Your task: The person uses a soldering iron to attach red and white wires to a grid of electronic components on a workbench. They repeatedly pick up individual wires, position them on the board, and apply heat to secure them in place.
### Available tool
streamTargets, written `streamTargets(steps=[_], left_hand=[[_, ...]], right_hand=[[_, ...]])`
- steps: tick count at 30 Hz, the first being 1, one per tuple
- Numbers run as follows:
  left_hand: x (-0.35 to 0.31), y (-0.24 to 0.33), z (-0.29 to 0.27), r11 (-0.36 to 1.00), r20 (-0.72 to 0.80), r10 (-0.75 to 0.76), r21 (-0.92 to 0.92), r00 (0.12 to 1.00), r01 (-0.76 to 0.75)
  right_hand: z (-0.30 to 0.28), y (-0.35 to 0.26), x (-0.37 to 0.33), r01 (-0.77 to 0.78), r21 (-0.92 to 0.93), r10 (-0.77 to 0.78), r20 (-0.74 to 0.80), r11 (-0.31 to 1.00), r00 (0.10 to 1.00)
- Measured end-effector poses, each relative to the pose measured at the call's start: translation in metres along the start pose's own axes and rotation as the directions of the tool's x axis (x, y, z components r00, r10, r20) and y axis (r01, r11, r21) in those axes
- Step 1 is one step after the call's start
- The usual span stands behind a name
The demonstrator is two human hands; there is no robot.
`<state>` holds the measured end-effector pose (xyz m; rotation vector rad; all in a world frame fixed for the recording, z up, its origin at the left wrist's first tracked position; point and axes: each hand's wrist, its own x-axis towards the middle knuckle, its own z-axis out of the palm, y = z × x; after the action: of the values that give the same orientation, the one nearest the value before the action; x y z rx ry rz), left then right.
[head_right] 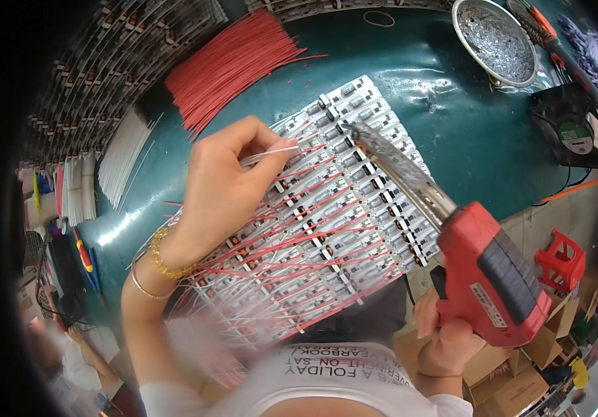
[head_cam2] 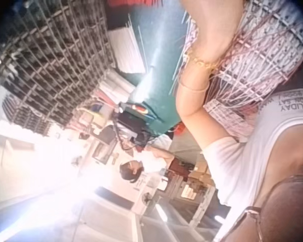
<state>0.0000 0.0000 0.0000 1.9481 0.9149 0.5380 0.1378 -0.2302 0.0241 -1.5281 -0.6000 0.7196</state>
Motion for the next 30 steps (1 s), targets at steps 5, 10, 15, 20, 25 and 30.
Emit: streamTargets(steps=[5, 10, 15, 20, 25, 30], left_hand=[[-0.001, -0.004, -0.005, 0.997, -0.017, 0.047, 0.065, 0.999, -0.046], [-0.001, -0.006, -0.006, 0.995, -0.01, 0.065, 0.075, 0.998, -0.064], [-0.001, -0.005, -0.007, 0.998, 0.011, 0.038, 0.052, 0.999, -0.038], [0.0, -0.008, -0.004, 0.992, -0.013, 0.103, 0.076, 0.995, -0.101], [-0.001, -0.006, -0.006, 0.994, -0.013, 0.072, 0.086, 0.997, -0.071], [-0.001, -0.007, -0.004, 0.991, -0.041, 0.12, 0.064, 0.992, -0.117]], right_hand=[[0.015, 0.009, 0.002, -0.033, -0.002, 0.032, -0.038, 0.999, 0.999], [0.019, 0.008, 0.003, -0.035, -0.01, 0.035, -0.041, 0.999, 0.999], [0.012, 0.016, -0.003, 0.011, -0.163, -0.021, -0.061, 0.986, 0.998], [0.022, 0.007, -0.002, -0.012, -0.018, 0.01, -0.084, 1.0, 0.996], [0.02, 0.008, -0.001, -0.002, -0.069, -0.002, -0.068, 0.998, 0.998], [0.016, 0.011, -0.002, 0.029, -0.041, -0.031, -0.044, 0.999, 0.999]])
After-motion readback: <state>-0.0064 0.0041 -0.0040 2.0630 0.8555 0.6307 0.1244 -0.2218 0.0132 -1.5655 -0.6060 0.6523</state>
